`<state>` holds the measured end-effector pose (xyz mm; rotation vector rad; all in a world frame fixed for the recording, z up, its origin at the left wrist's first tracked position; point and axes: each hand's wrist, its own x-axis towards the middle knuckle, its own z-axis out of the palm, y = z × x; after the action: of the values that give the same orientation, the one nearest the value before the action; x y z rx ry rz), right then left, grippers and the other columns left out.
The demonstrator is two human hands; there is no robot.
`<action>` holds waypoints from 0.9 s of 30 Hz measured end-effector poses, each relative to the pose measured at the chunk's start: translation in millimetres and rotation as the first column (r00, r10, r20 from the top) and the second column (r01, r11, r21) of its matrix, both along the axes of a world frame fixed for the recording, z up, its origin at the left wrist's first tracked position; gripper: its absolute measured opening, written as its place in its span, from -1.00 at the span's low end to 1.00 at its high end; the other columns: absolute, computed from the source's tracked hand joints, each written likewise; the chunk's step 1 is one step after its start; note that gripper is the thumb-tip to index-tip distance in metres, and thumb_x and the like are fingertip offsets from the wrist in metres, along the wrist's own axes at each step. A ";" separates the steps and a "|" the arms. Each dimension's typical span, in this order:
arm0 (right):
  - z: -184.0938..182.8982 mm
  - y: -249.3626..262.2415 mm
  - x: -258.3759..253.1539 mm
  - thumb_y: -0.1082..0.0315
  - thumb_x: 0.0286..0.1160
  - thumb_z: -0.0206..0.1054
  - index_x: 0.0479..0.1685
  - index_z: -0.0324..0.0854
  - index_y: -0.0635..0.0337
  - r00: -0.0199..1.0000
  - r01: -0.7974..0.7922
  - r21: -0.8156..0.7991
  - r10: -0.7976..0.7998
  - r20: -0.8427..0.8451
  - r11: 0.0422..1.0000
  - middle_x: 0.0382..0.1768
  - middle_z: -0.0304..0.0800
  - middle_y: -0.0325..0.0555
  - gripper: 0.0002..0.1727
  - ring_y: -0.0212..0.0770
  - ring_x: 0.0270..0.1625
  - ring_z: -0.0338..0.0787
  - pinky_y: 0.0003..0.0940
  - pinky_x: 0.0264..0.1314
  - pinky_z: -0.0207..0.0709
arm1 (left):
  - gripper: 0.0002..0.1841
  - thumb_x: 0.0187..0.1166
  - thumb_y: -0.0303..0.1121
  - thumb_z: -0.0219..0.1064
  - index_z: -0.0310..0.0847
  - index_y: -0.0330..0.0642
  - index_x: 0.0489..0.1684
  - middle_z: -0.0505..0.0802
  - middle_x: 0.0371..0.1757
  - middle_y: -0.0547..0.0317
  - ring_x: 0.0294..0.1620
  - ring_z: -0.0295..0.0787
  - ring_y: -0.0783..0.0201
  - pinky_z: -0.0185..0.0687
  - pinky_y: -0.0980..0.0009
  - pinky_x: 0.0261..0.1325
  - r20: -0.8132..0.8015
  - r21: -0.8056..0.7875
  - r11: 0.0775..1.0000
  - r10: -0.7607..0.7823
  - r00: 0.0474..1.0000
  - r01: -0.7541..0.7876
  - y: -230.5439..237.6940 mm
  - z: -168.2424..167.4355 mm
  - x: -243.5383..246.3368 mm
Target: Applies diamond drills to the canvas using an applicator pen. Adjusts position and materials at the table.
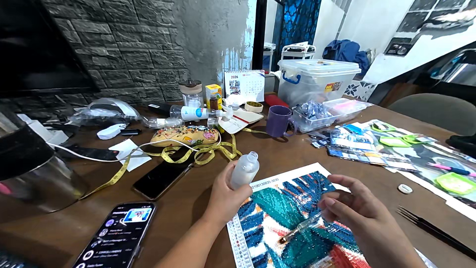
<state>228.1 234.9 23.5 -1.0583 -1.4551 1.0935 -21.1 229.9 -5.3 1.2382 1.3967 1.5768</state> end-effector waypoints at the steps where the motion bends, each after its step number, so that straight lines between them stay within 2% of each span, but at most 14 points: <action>1: 0.0 0.1 -0.4 0.53 0.43 0.21 0.36 0.36 0.21 1.000 -0.002 0.000 0.002 -0.005 1.000 -0.37 0.80 -0.34 -0.54 -0.44 -0.40 0.82 -0.52 -0.29 0.74 | -0.44 -0.03 -0.49 0.41 0.67 -0.08 0.15 0.87 -0.21 0.31 -0.24 0.82 0.50 0.73 0.53 -0.22 0.001 0.003 1.000 0.002 1.000 -0.002 0.0 0.1 0.2; 6: -2.9 2.3 -0.6 0.51 0.45 0.23 0.37 0.37 0.21 1.000 -0.022 -0.018 0.022 0.002 1.000 -0.33 0.82 -0.30 -0.54 -0.42 -0.37 0.82 -0.52 -0.27 0.73 | -0.42 -0.05 -0.49 0.40 0.67 -0.10 0.16 0.88 -0.21 0.31 -0.25 0.83 0.50 0.75 0.54 -0.24 0.003 0.020 1.000 -0.004 1.000 0.004 0.7 -1.7 -0.5; 11: -6.6 7.1 10.4 0.47 0.44 0.24 0.38 0.39 0.22 0.999 0.036 0.009 -0.036 0.001 0.999 -0.36 0.82 -0.30 -0.54 -0.41 -0.38 0.83 -0.51 -0.26 0.74 | -0.41 -0.06 -0.47 0.41 0.65 -0.12 0.17 0.86 -0.23 0.32 -0.30 0.80 0.52 0.71 0.55 -0.30 -0.023 -0.001 1.000 0.020 1.000 -0.020 -0.1 -0.7 0.1; 14: -5.8 8.1 11.9 0.49 0.47 0.25 0.36 0.39 0.19 0.995 0.060 0.019 -0.058 -0.078 0.998 -0.42 0.81 -0.27 -0.56 -0.41 -0.43 0.82 -0.52 -0.31 0.74 | -0.42 -0.05 -0.47 0.41 0.65 -0.12 0.17 0.86 -0.23 0.32 -0.30 0.80 0.52 0.71 0.55 -0.29 -0.025 0.002 1.000 0.022 0.999 -0.022 0.2 -1.4 -0.1; 19: 0.5 3.9 1.6 0.59 0.44 0.34 0.12 0.49 0.25 0.978 0.156 -0.055 -0.162 -0.133 0.986 -0.59 0.76 -0.23 -0.70 -0.39 -0.59 0.77 -0.55 -0.50 0.69 | -0.41 -0.06 -0.47 0.41 0.65 -0.11 0.17 0.87 -0.21 0.32 -0.26 0.82 0.53 0.73 0.56 -0.26 -0.023 0.026 1.000 0.017 1.000 -0.017 0.4 -2.0 -0.5; 27: -1.7 3.5 -12.4 0.62 0.47 0.38 -0.05 0.48 0.27 0.967 0.236 -0.101 -0.243 -0.073 0.967 -0.60 0.75 -0.20 -0.79 -0.39 -0.62 0.76 -0.55 -0.55 0.67 | -0.42 -0.06 -0.48 0.40 0.66 -0.11 0.15 0.88 -0.20 0.32 -0.22 0.84 0.52 0.75 0.55 -0.22 -0.009 0.034 0.999 0.007 1.000 -0.006 0.3 -2.0 -0.4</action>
<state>215.7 238.4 21.9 -1.2044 -1.1842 1.0254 -21.5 230.2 -7.3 1.2636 1.3860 1.6075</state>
